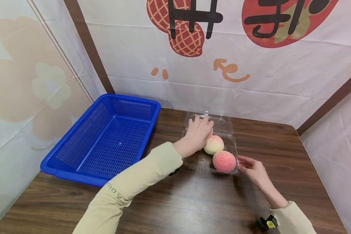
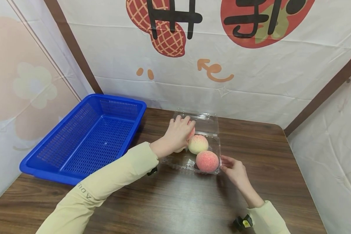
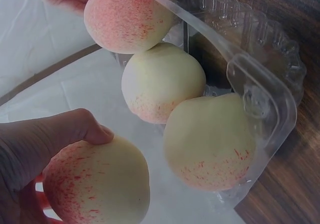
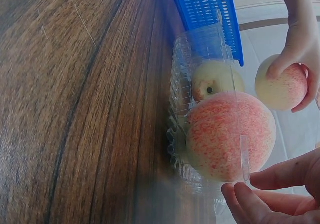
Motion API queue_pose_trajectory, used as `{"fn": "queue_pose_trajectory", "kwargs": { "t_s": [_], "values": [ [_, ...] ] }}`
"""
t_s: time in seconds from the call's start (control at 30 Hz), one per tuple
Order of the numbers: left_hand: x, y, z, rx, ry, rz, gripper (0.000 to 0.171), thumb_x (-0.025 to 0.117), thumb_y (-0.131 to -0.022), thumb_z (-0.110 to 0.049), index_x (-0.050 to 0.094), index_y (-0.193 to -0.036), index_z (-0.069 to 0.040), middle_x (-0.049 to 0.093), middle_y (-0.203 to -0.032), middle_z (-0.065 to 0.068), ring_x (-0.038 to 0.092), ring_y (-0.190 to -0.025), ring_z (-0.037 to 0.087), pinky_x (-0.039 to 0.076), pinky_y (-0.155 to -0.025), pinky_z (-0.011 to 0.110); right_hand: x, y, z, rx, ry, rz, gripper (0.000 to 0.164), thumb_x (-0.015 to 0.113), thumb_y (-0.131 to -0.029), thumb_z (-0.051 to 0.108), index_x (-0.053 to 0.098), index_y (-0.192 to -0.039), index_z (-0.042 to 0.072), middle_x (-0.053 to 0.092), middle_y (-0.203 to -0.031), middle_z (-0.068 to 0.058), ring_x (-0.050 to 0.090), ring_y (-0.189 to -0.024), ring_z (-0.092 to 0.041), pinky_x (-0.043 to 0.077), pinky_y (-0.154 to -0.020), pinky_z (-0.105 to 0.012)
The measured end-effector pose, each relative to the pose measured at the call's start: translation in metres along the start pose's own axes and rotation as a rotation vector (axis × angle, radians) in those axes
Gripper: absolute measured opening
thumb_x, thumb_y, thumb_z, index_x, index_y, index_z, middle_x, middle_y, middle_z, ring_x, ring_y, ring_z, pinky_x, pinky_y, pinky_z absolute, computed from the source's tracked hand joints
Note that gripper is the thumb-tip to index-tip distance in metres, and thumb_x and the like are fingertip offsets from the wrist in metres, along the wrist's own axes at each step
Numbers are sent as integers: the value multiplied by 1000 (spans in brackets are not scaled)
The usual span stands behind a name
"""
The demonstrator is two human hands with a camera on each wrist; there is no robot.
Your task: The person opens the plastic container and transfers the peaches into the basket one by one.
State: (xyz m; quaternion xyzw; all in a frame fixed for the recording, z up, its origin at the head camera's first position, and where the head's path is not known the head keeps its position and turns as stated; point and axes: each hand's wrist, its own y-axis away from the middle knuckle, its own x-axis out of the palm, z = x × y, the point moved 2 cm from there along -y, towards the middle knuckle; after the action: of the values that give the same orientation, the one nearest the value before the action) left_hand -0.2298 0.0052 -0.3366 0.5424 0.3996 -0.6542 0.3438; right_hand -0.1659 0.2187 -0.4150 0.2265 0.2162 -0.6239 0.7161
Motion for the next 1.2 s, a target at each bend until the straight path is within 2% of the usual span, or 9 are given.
{"fn": "queue_pose_trajectory", "kwargs": {
  "t_s": [0.23, 0.43, 0.77, 0.87, 1.0, 1.2],
  "values": [
    [-4, 0, 1, 8, -5, -9, 36, 66, -78, -19, 55, -112, -17, 52, -106, 4, 49, -95, 29, 43, -76, 45, 0, 0, -1, 5, 6, 0, 36, 59, -83, -2, 53, -116, -14, 62, -102, -27, 61, -92, -28, 46, -65, -14],
    [-8, 0, 3, 15, -30, -9, 29, 56, -87, -22, 55, -116, -17, 52, -108, 4, 48, -98, 29, 43, -77, 45, 0, 2, -1, 5, 8, -4, 36, 59, -83, -2, 53, -116, -14, 61, -102, -27, 61, -92, -29, 46, -65, -14],
    [-12, -1, 9, 20, -64, 24, 51, 72, -72, -21, 53, -119, -18, 49, -113, 4, 46, -102, 30, 42, -80, 46, 1, 2, -1, 11, 1, -8, 36, 60, -83, -2, 53, -116, -14, 62, -102, -27, 62, -89, -25, 46, -64, -14],
    [-14, 0, 10, 20, -78, 31, 49, 70, -74, -21, 52, -120, -17, 49, -113, 4, 46, -101, 29, 42, -80, 45, 1, 2, -1, 8, -4, -8, 36, 60, -83, -2, 53, -116, -15, 61, -102, -27, 62, -90, -26, 46, -63, -13],
    [-15, 1, 12, 16, -94, 15, 37, 65, -80, -19, 54, -115, -17, 51, -107, 4, 47, -97, 28, 42, -78, 44, 1, 2, 0, 8, -3, -6, 37, 60, -83, -1, 52, -116, -15, 61, -103, -27, 61, -91, -27, 46, -64, -13],
    [-18, 2, 15, 13, -114, 1, 35, 65, -78, -14, 55, -111, -16, 51, -103, 4, 47, -93, 27, 42, -76, 43, 1, 1, 0, 8, 2, -10, 36, 59, -83, -2, 53, -116, -14, 61, -102, -27, 62, -89, -25, 46, -64, -14]
  ]
}}
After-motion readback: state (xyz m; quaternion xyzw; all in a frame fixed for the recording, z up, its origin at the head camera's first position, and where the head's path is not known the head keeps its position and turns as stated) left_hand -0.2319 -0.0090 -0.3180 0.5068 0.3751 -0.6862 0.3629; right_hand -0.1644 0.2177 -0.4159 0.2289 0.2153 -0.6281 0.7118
